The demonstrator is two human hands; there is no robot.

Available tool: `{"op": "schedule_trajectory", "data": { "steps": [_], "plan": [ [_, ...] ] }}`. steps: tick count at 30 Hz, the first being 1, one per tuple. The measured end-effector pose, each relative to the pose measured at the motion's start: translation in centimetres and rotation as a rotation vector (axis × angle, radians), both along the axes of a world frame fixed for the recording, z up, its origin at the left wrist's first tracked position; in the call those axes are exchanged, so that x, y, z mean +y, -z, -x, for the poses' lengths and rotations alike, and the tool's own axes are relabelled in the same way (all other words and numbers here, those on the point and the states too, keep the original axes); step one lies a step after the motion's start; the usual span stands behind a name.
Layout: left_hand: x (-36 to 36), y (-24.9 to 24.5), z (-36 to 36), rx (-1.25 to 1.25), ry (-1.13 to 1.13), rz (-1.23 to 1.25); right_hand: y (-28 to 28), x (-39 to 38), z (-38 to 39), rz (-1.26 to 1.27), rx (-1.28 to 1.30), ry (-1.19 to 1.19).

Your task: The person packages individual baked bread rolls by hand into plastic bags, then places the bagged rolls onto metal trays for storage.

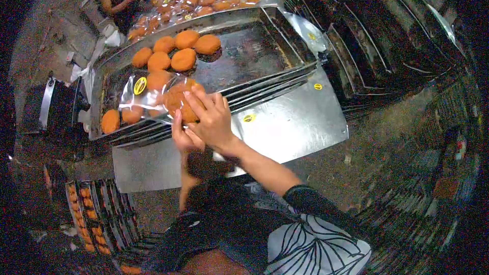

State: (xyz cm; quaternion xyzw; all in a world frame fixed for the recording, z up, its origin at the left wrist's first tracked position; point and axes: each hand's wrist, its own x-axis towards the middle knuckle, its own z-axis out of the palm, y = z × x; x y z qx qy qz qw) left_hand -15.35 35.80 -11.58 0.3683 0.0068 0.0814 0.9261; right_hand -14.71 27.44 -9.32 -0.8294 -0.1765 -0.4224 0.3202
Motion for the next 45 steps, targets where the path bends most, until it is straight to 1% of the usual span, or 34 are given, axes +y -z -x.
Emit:
{"op": "schedule_trajectory", "data": {
  "steps": [3,5,7,9,10,11,12,13,14,15,16,17,18,19,20,21,23,24,26,27,28,29,30,31,32,33,35,36,38,39,41,43,44,45],
  "plan": [
    [0.3,-1.1,-0.8,-0.106,0.139,0.192,1.8,-1.4,1.7,-0.085,0.032,-0.163],
    [-0.7,0.5,-0.3,-0.158,0.218,0.074,1.5,-1.9,1.5,-0.055,0.035,-0.175],
    [-2.3,2.8,0.0,-0.018,0.195,0.336,-0.9,-1.2,1.1,-0.117,0.029,-0.049],
    [-2.5,-0.1,0.3,0.017,0.227,0.352,-0.2,-1.8,0.3,-0.040,0.148,-0.132],
    [-2.2,-1.1,0.3,0.044,0.269,0.357,0.6,-2.4,0.6,-0.112,0.189,-0.244],
    [-1.0,0.8,0.1,0.053,0.263,0.355,1.6,-2.8,1.1,-0.186,0.231,-0.355],
    [0.6,4.4,-0.4,0.094,0.469,0.326,2.6,-2.5,1.4,-0.405,0.196,-0.314],
    [-0.1,5.6,0.6,0.119,0.425,0.225,3.8,-2.3,1.9,-0.621,0.167,-0.263],
    [-1.7,5.6,1.7,0.094,0.303,-0.022,4.8,-3.1,0.9,-0.350,0.040,0.011],
    [-2.6,5.7,2.2,0.055,0.221,-0.247,4.4,-4.3,-0.2,-0.262,0.146,0.012],
    [-3.2,5.6,2.3,0.036,0.185,-0.371,2.1,-5.1,-1.0,-0.183,0.414,-0.006],
    [-5.3,2.3,2.9,0.272,0.126,-0.192,1.8,-6.8,-3.1,-0.151,0.529,-0.057],
    [-4.7,5.1,2.9,0.130,0.276,-0.421,0.9,-8.2,-5.9,-0.165,0.358,-0.084],
    [-4.3,9.3,2.8,-0.018,0.422,-0.646,-2.3,-8.3,-7.9,-0.142,0.351,-0.013],
    [-4.9,11.7,2.3,-0.272,0.408,-0.997,-4.8,-7.3,-10.0,-0.166,0.100,0.059],
    [-6.0,14.2,1.9,-0.531,0.373,-1.340,-7.3,-6.3,-11.6,-0.244,0.256,0.039],
    [-7.0,23.1,1.3,-0.495,0.606,-1.764,-5.8,-4.6,-14.9,-0.113,-0.112,-0.092],
    [-7.2,25.7,1.1,-0.480,0.651,-1.785,-3.9,-5.3,-13.3,-0.061,0.032,-0.244],
    [-6.6,26.8,0.9,-0.393,0.666,-1.624,1.2,-8.3,-6.4,0.007,0.299,-0.508],
    [-5.9,27.1,0.9,-0.324,0.688,-1.532,4.0,-10.3,-2.0,-0.137,0.694,-0.544],
    [-5.4,26.5,1.0,-0.248,0.718,-1.419,9.0,-12.2,1.0,-0.130,1.146,-0.432],
    [-5.1,25.7,0.8,-0.171,0.745,-1.306,9.4,-13.9,3.5,-0.100,1.374,-0.453],
    [-5.0,24.3,0.9,-0.091,0.776,-1.172,13.2,-15.5,5.4,-0.055,1.328,-0.562],
    [-5.2,22.3,1.1,-0.017,0.798,-1.049,16.9,-16.2,6.6,-0.063,1.318,-0.546],
    [-5.8,20.2,1.1,0.024,0.793,-0.986,17.0,-16.1,6.6,-0.076,1.140,-0.579],
    [-6.6,18.1,1.3,0.043,0.769,-0.959,15.5,-15.9,5.9,-0.079,1.136,-0.484],
    [-8.1,15.1,1.7,0.037,0.704,-0.961,16.5,-16.1,5.0,-0.278,0.846,-0.564],
    [-8.2,14.8,1.5,0.095,0.793,-0.953,16.2,-16.2,5.5,-0.280,0.848,-0.579],
    [-8.5,20.0,2.8,0.130,0.696,-0.936,14.8,-16.9,7.6,-0.348,1.134,-0.155],
    [-8.8,19.0,2.6,-0.006,0.686,-0.927,15.5,-16.5,8.2,-0.833,1.254,-0.119],
    [-9.5,16.9,2.7,-0.153,0.663,-0.900,15.1,-15.5,8.8,-0.194,0.947,0.053],
    [-9.9,15.1,2.2,0.151,0.578,-0.989,15.0,-14.8,8.1,-0.634,1.196,-0.085],
    [-10.3,13.8,2.1,-0.133,0.214,-0.979,12.2,-14.9,6.6,-0.422,1.206,-0.320],
    [-9.6,9.8,2.0,-0.265,0.200,-1.059,11.8,-15.2,4.6,-0.714,1.228,-0.725]
  ]
}}
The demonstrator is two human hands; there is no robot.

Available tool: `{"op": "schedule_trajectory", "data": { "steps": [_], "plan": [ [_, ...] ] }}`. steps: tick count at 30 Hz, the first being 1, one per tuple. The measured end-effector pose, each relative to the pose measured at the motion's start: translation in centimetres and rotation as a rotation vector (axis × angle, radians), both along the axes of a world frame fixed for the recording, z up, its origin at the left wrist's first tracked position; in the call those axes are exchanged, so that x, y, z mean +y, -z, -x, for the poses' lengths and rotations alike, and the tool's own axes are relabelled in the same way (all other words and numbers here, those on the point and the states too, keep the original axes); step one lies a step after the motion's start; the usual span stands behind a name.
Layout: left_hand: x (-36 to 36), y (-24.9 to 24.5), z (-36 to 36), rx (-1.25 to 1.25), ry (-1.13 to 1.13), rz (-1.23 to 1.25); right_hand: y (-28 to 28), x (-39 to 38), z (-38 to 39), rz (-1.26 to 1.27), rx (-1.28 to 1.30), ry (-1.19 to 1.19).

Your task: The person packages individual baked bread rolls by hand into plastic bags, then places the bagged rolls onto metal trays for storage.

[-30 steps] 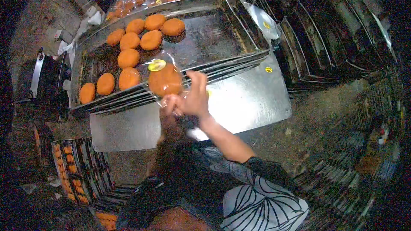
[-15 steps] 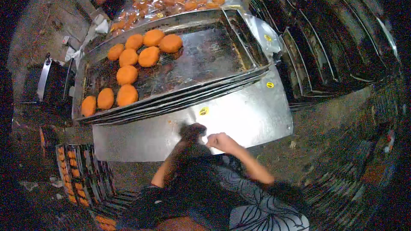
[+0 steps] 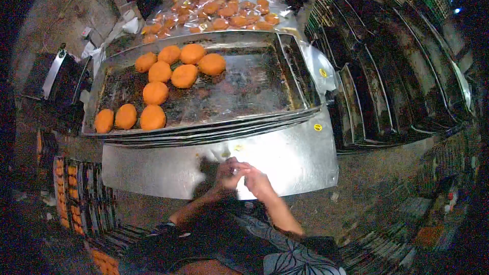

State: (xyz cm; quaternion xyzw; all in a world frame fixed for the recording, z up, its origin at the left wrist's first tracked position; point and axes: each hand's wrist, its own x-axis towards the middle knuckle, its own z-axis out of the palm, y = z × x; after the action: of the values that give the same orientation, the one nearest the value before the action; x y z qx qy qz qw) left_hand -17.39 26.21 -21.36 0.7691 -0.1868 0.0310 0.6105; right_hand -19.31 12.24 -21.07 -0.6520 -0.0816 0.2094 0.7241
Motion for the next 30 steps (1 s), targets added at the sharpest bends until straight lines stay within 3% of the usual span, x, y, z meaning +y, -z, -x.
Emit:
{"op": "schedule_trajectory", "data": {
  "steps": [1,2,3,4,5,6,8,9,10,11,12,13,14,15,16,18,19,22,24,26,27,30],
  "plan": [
    [0.4,-2.0,0.6,-0.150,0.044,-0.065,-0.5,-0.3,-2.0,-0.412,0.154,-0.196],
    [0.7,-3.0,0.9,-0.300,0.088,-0.130,1.0,-0.2,-4.0,-1.284,0.490,-0.270],
    [1.2,-2.9,0.7,-0.387,-0.005,-0.082,-3.0,2.0,-5.4,-1.087,0.347,0.076],
    [2.1,-1.3,0.2,-0.123,-0.053,-0.038,-7.9,4.8,-5.9,-0.867,0.201,0.404],
    [3.5,-3.8,-1.5,-0.258,-0.195,0.081,-10.5,6.7,-6.0,-1.018,0.152,0.271],
    [4.4,-6.1,-2.4,0.067,-0.249,0.578,-11.8,8.6,-6.2,-1.165,0.106,0.131],
    [9.2,-7.9,-4.2,0.466,-0.001,1.124,-8.8,11.9,-5.7,-1.022,0.308,-0.093],
    [11.6,-9.4,-4.6,0.453,-0.041,0.990,-7.7,13.4,-6.7,-0.820,0.295,-0.137],
    [13.9,-8.2,-5.3,0.480,-0.125,1.049,-7.2,14.8,-7.9,-0.620,0.284,-0.181],
    [16.2,-7.1,-5.9,0.503,-0.212,1.108,-8.0,14.7,-11.2,-0.199,-0.237,-0.238],
    [17.8,-7.4,-6.1,0.241,-0.396,0.867,-9.2,14.1,-15.9,0.236,-0.745,-0.289],
    [19.4,-7.8,-6.3,0.024,-0.636,0.599,-10.2,14.9,-20.6,0.539,-1.045,-0.043],
    [20.3,-10.7,-6.5,0.122,-0.603,1.321,-8.5,14.7,-26.2,0.779,-1.232,0.142],
    [21.5,-11.8,-6.6,0.123,-0.637,1.324,-8.2,14.4,-29.2,1.406,-1.275,0.269],
    [22.6,-12.3,-6.4,0.130,-0.674,1.328,-5.6,13.3,-33.4,1.320,-0.903,0.085],
    [25.2,-12.5,-6.4,0.128,-0.602,1.344,-5.7,13.4,-36.0,1.148,-0.656,0.088],
    [26.3,-12.1,-6.6,0.085,-0.596,1.445,-5.3,13.6,-33.4,1.038,-0.754,0.226],
    [27.4,-10.2,-7.3,0.043,-0.526,1.603,-12.0,18.8,-18.9,0.637,-1.155,0.575],
    [25.2,-9.4,-7.9,-0.037,-0.436,1.548,-12.3,21.6,-12.6,0.492,-1.355,0.389],
    [20.8,-10.1,-7.2,0.122,-0.395,1.183,-11.2,21.8,-11.8,0.466,-1.309,0.284],
    [19.7,-10.3,-7.1,0.202,-0.274,1.157,-12.7,21.7,-11.0,0.645,-1.436,0.531],
    [15.3,-9.8,-5.6,0.329,-0.092,1.171,-11.9,19.8,-7.0,0.633,-1.242,0.694]
  ]
}}
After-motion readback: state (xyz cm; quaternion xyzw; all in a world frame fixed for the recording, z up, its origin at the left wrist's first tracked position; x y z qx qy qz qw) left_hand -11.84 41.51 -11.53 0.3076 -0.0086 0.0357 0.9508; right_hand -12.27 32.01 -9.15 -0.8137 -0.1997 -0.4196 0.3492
